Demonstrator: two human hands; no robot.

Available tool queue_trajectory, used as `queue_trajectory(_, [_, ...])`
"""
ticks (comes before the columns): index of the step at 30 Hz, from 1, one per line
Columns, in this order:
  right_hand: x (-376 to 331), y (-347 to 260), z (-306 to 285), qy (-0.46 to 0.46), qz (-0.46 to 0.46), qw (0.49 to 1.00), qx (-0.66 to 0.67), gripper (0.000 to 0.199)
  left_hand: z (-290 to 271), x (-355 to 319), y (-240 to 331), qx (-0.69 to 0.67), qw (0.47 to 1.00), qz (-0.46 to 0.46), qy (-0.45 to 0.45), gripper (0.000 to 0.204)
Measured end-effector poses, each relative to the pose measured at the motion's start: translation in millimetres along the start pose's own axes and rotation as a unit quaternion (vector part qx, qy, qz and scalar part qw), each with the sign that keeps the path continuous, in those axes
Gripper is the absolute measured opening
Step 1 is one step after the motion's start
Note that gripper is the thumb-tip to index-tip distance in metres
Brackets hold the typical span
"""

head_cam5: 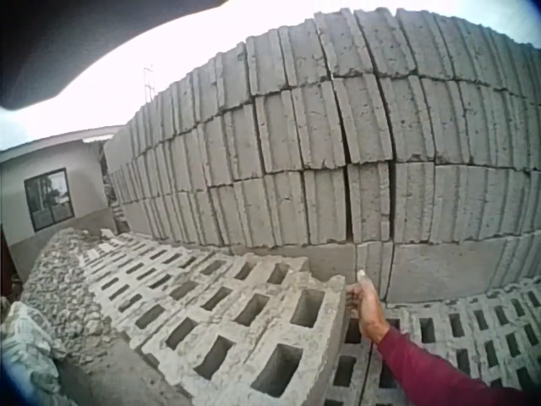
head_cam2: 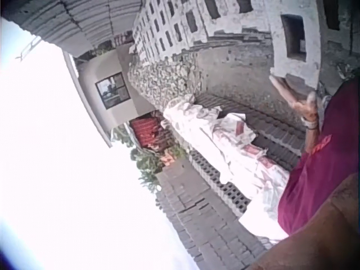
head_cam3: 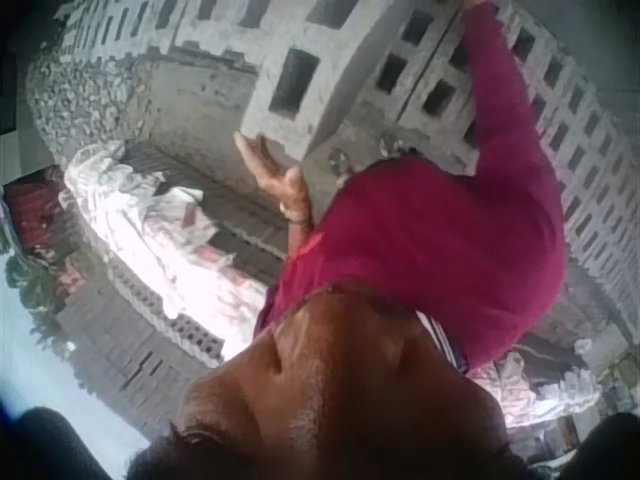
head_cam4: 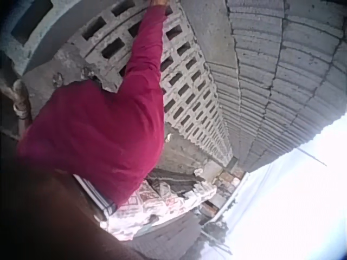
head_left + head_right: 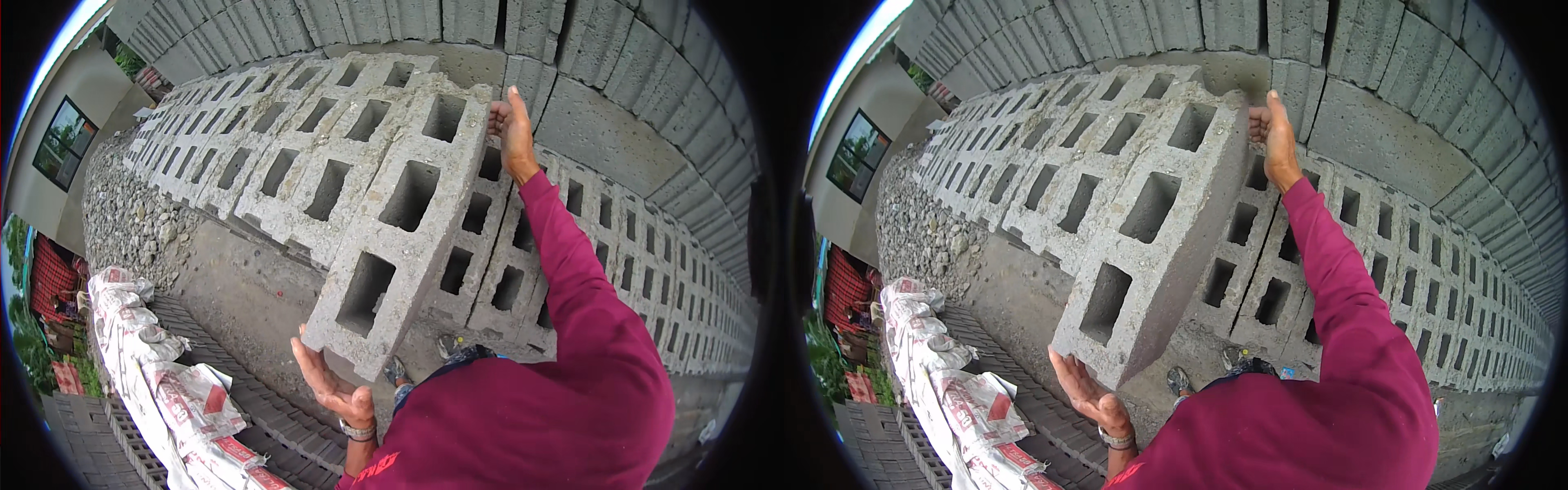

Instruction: The person picks up a concrete block from a pile, carries it across a gravel area, and places it onto a stack, repeating this action with several blocks.

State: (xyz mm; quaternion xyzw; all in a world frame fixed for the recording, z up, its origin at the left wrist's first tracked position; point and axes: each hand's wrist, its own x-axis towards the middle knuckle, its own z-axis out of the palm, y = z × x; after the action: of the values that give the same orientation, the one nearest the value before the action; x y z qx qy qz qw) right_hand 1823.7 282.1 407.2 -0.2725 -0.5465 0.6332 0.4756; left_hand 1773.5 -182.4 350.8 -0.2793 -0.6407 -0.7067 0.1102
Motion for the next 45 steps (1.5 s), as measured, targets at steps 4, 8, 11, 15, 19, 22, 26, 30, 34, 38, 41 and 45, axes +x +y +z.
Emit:
queue_trajectory(4, [-12.9, 8.9, 37.0, 0.044, -0.056, 0.989, 0.130, 0.059, 34.6, 20.2, -12.9, -0.061, 0.994, 0.060, -0.064, 0.134])
queue_trajectory(8, [-11.9, 9.6, 50.9, 0.065, -0.065, 0.982, 0.163, 0.047, 65.4, 26.0, -3.5, -0.108, 0.993, 0.040, 0.015, 0.134])
queue_trajectory(11, [1.3, 9.3, 52.8, 0.058, -0.057, 0.981, 0.176, 0.046, 73.4, 26.7, 1.0, -0.105, 0.993, 0.040, 0.027, 0.132])
queue_trajectory(15, [36.4, 3.1, 37.4, 0.032, -0.061, 0.983, 0.169, 0.046, 99.9, 39.6, 6.1, -0.078, 0.994, 0.077, 0.019, 0.127])
queue_trajectory(19, [58.6, -7.7, 34.4, 0.031, -0.079, 0.976, 0.199, 0.051, 122.8, 56.1, 7.6, -0.005, 0.993, 0.114, 0.010, 0.126])
queue_trajectory(22, [62.7, -8.6, 37.8, 0.040, -0.072, 0.978, 0.190, 0.055, 127.6, 50.8, -1.6, 0.093, 0.982, 0.162, 0.022, 0.124])
queue_trajectory(26, [65.7, -1.8, 35.3, 0.050, -0.090, 0.984, 0.147, 0.057, 134.6, 45.2, -18.2, 0.061, 0.983, 0.171, 0.030, 0.125])
queue_trajectory(30, [57.9, -10.8, 40.1, 0.045, -0.058, 0.986, 0.152, 0.057, 143.0, 51.3, -21.2, 0.014, 0.987, 0.158, 0.028, 0.125])
queue_trajectory(34, [68.6, -5.6, 29.8, 0.036, -0.081, 0.986, 0.142, 0.054, 143.4, 58.5, -21.7, 0.004, 0.980, 0.194, 0.042, 0.129])
queue_trajectory(38, [65.3, -4.8, 31.0, -0.007, -0.096, 0.985, 0.141, 0.056, 134.0, 59.0, -18.0, 0.048, 0.983, 0.177, 0.017, 0.127])
queue_trajectory(41, [61.0, -0.5, 33.1, -0.040, -0.115, 0.983, 0.141, 0.061, 130.9, 61.5, -19.5, 0.028, 0.981, 0.185, 0.041, 0.127])
queue_trajectory(45, [81.4, 8.4, 23.3, -0.007, -0.132, 0.991, 0.022, 0.071, 111.1, 65.0, -28.1, -0.014, 0.981, 0.192, 0.014, 0.117])
